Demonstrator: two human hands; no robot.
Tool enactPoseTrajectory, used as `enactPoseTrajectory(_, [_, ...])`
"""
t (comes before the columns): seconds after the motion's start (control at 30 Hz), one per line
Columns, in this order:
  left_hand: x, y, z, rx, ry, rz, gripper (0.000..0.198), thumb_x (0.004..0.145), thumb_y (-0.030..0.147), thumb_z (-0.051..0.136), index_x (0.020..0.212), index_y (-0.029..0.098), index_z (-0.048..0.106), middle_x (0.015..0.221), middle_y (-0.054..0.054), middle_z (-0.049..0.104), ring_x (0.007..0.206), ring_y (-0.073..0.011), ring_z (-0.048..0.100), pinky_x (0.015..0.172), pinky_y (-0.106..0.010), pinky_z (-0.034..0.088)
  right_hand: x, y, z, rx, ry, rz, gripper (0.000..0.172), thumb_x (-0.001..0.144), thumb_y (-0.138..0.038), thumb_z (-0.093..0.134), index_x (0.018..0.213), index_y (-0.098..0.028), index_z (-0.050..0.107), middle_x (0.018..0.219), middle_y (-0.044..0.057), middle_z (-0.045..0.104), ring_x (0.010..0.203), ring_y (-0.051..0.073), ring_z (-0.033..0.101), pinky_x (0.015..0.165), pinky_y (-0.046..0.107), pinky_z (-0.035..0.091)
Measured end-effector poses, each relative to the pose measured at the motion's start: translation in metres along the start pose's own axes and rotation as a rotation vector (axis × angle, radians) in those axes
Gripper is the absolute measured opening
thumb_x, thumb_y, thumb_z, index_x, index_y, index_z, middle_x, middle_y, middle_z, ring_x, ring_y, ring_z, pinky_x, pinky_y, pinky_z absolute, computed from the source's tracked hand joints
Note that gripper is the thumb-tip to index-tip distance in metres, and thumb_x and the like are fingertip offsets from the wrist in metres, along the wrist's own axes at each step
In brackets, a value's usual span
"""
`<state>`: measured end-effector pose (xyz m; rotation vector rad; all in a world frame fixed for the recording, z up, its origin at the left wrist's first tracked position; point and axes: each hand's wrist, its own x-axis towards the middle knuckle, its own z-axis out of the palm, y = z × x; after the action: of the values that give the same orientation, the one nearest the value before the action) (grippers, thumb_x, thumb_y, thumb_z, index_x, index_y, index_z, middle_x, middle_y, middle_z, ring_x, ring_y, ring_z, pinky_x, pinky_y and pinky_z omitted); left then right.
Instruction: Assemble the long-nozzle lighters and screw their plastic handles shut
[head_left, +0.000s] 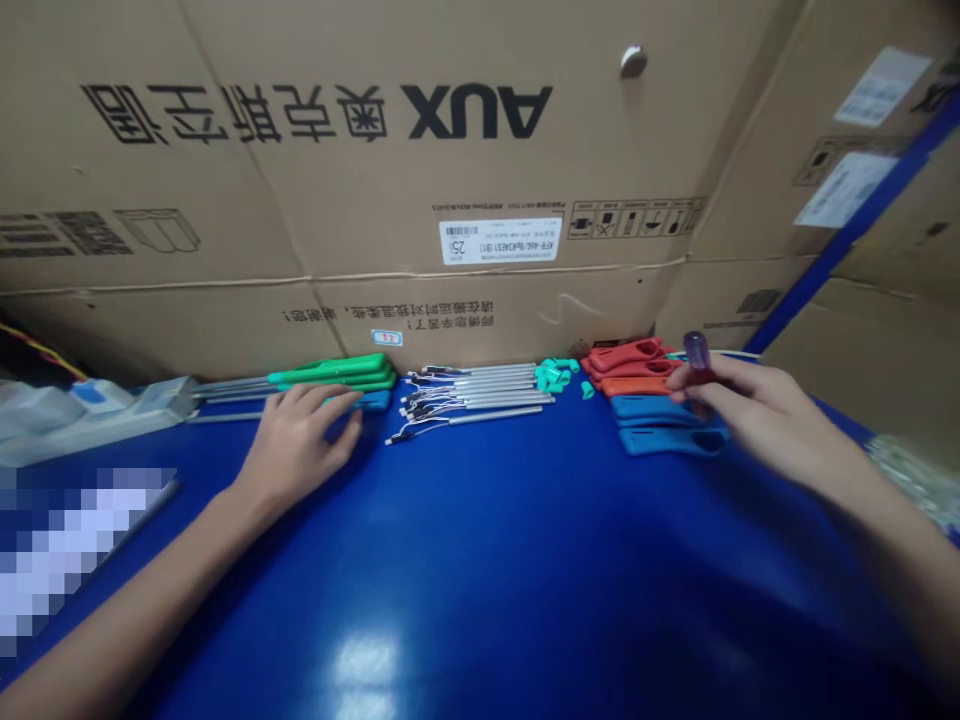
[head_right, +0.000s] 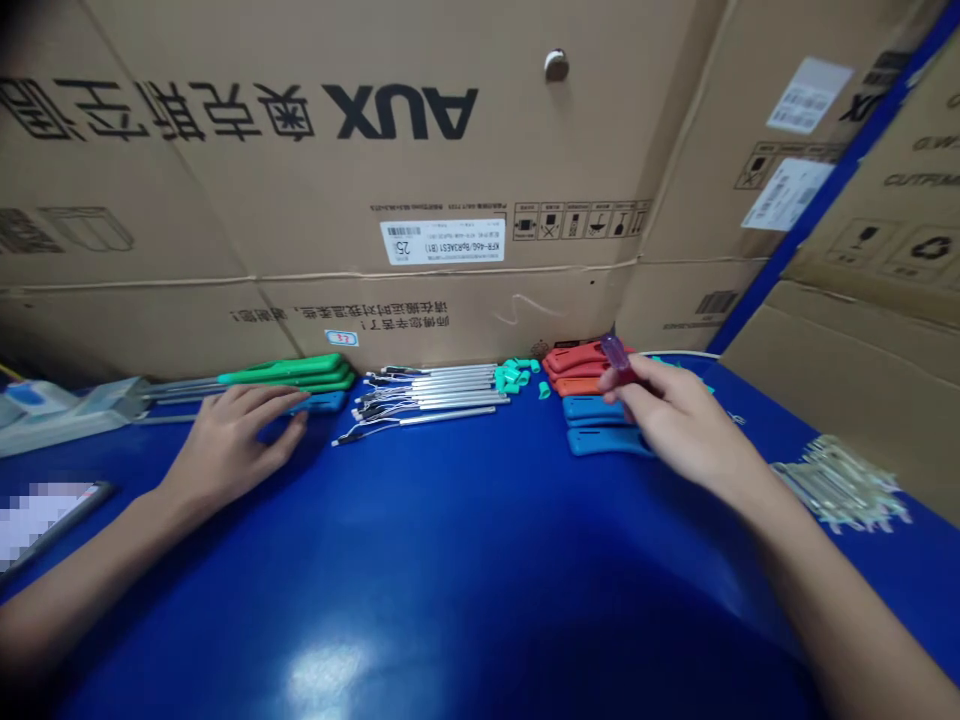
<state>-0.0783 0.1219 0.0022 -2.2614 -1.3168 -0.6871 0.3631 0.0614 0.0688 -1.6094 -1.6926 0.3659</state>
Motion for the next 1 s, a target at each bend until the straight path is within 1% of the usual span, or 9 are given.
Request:
enactPoseTrajectory(0.13, [0.006,0.043,-0.013,-0.114,0.037,0.21,0.017,0.093,0.025,0.054,0.102,0.019,0.068,0.105,-0.01,0.074,0.098,-0.0278,0.067,0.083,-0.043,0.048,0.01,0.022,-0.014,-0.204,-0.165,0.177,0.02,0.079,-0.028,0.062,0.061,-0.02,0.061,0.054,0.003,0.059,0.049,0.019,0.053,0.049,0.03,0.038])
enactPoseTrajectory(0.2, [0.003,0.066,-0.019,-0.174,0.032,0.306,0.012,0.093,0.019,0.056,0.098,0.019,0.066,0.1,-0.006,0.074,0.096,-0.0239,0.066,0.084,-0.04,0.048,0.012,0.031,-0.013,-0.299,-0.177,0.231,0.012,0.077,-0.023,0.064,0.064,-0.021,0.064,0.058,0.004,0.062,0.054,0.022,0.056,0.052,0.031,0.038])
enactPoseTrajectory(0.3, [-0.009,0.09,-0.026,-0.31,0.009,0.445,0.012,0.092,0.01,0.057,0.099,0.015,0.064,0.101,-0.01,0.072,0.096,-0.0237,0.064,0.085,-0.041,0.046,0.013,0.037,-0.009,-0.404,-0.181,0.276,0.008,0.076,-0.019,0.063,0.069,-0.022,0.064,0.066,0.007,0.066,0.061,0.026,0.059,0.056,0.032,0.038])
enactPoseTrajectory(0.47, [-0.027,0.097,-0.026,-0.44,-0.079,0.422,0.015,0.092,0.005,0.056,0.101,0.014,0.063,0.103,-0.01,0.07,0.097,-0.0225,0.06,0.085,-0.041,0.043,0.012,0.034,-0.003,-0.478,-0.23,0.269,0.014,0.077,-0.017,0.058,0.064,-0.021,0.059,0.072,0.01,0.067,0.065,0.025,0.059,0.057,0.032,0.038])
enactPoseTrajectory(0.67, [-0.028,0.098,-0.022,-0.509,-0.133,0.378,0.017,0.092,0.006,0.056,0.104,0.015,0.063,0.104,-0.009,0.068,0.099,-0.022,0.06,0.086,-0.04,0.043,0.004,0.027,0.006,-0.475,-0.308,0.243,0.02,0.08,-0.021,0.056,0.06,-0.02,0.056,0.065,0.009,0.062,0.058,0.021,0.053,0.054,0.031,0.032])
enactPoseTrajectory(0.77, [-0.029,0.105,-0.024,-0.527,-0.152,0.355,0.02,0.092,0.008,0.057,0.109,0.017,0.062,0.105,-0.008,0.068,0.1,-0.0217,0.06,0.086,-0.039,0.044,-0.008,0.009,0.018,-0.356,-0.421,0.161,0.02,0.085,-0.025,0.053,0.069,-0.019,0.062,0.072,0.008,0.066,0.066,0.021,0.058,0.058,0.03,0.038])
enactPoseTrajectory(0.83, [-0.029,0.111,-0.027,-0.526,-0.17,0.319,0.026,0.092,0.016,0.06,0.118,0.017,0.06,0.109,-0.009,0.068,0.102,-0.0229,0.06,0.088,-0.04,0.045,-0.02,-0.006,0.029,-0.182,-0.542,0.089,0.023,0.09,-0.032,0.049,0.084,-0.021,0.069,0.086,0.005,0.069,0.068,0.017,0.058,0.061,0.028,0.043])
enactPoseTrajectory(0.9, [-0.028,0.117,-0.03,-0.509,-0.194,0.286,0.041,0.09,0.028,0.064,0.128,0.016,0.054,0.117,-0.011,0.065,0.107,-0.026,0.058,0.091,-0.043,0.045,-0.032,-0.02,0.039,0.268,-0.707,0.08,0.028,0.091,-0.041,0.055,0.093,-0.018,0.07,0.092,0.007,0.069,0.062,0.014,0.054,0.057,0.027,0.043])
enactPoseTrajectory(1.0, [-0.027,0.123,-0.032,-0.46,-0.227,0.265,0.055,0.087,0.038,0.066,0.134,0.014,0.05,0.125,-0.015,0.062,0.115,-0.0309,0.054,0.095,-0.048,0.045,-0.043,-0.028,0.048,0.687,-0.698,0.107,0.032,0.091,-0.046,0.061,0.081,-0.017,0.069,0.082,0.006,0.066,0.055,0.011,0.049,0.05,0.025,0.036])
